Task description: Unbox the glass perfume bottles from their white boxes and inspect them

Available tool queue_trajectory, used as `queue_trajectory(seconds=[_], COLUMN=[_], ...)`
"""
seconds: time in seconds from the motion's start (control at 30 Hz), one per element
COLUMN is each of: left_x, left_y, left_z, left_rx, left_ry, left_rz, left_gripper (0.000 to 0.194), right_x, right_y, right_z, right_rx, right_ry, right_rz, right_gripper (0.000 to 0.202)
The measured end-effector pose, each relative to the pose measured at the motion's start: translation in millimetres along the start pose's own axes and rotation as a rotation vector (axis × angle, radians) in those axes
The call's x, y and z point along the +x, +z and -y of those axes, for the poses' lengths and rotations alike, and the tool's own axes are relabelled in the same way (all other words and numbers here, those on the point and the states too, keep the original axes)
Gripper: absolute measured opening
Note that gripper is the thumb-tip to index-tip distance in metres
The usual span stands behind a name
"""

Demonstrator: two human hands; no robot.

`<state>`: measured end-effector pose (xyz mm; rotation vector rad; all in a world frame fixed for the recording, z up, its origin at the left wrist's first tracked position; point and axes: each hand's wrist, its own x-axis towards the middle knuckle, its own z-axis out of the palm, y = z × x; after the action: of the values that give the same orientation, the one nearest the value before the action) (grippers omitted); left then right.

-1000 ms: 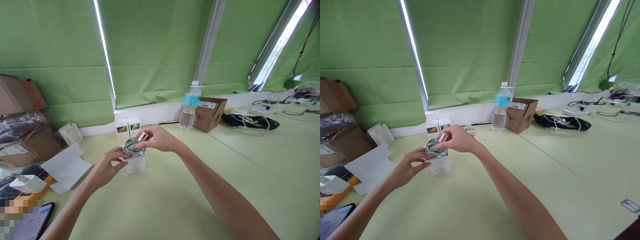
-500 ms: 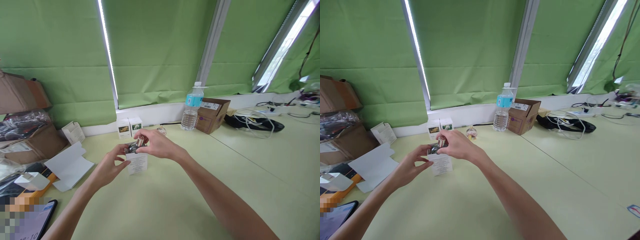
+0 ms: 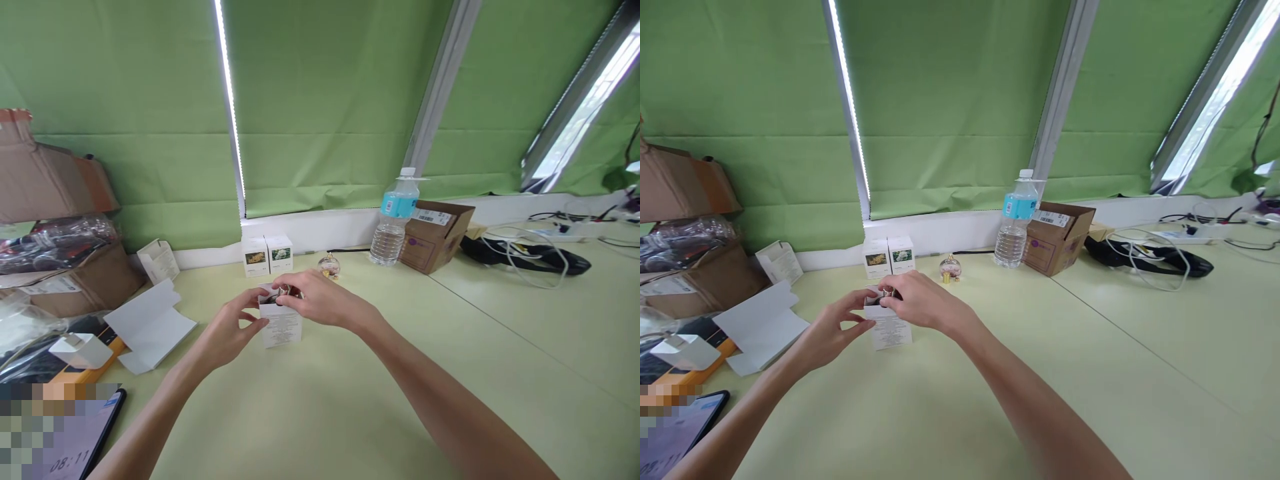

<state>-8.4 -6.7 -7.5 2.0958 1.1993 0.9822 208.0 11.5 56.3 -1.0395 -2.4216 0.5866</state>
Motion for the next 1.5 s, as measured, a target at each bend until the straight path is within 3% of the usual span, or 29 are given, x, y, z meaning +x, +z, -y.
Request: queue_trajectory(seconds=[0.4,0.7,0.93,1.03,1.23,1.4,1.5], left_x=[-1.1,-1.2,-1.0,-0.2,-1.0,-1.7,-1.9], left_y=[0.6,0.1,0.4,0.7,1.4,2.5,2.5], left_z=[3.0,2.0,2.3,2.3,3.9,6.7,7.9], left_rx=[0.026,0.006,0.004,-0.006,-0.023,-0.014,0.003], left_ry=[-0.007,0.006,-0.009,-0.007,0.014,0.018,0.012], left_rz=[-0.019,-0.005,0.001,0.009,0.018,0.023,0.019], left_gripper=[0.036,0.036,0.038,0.038,0.039,0.041,0.041], right_x=[1.8,1.2,1.5,1.0,0.1,-1.7,-2.0], right_y=[8.0,6.4,12.1,15.3,17.0,14.2,13.8], right_z=[2.7,-0.8,2.9,6.4,12.3,9.3,8.2], right_rx=[-0.136,-0.072,-0.205,-0.222,-0.245,-0.138,-0.131], right_ry=[-0.096,-0.045,-0.03,-0.025,-0.057,0.076,0.084], right_rz=[-0.034,-0.03,0.01,0.036,0.021,0.068,0.064], right_gripper=[0.026,0.015,0.05,0.057,0.045,0.029,0.026])
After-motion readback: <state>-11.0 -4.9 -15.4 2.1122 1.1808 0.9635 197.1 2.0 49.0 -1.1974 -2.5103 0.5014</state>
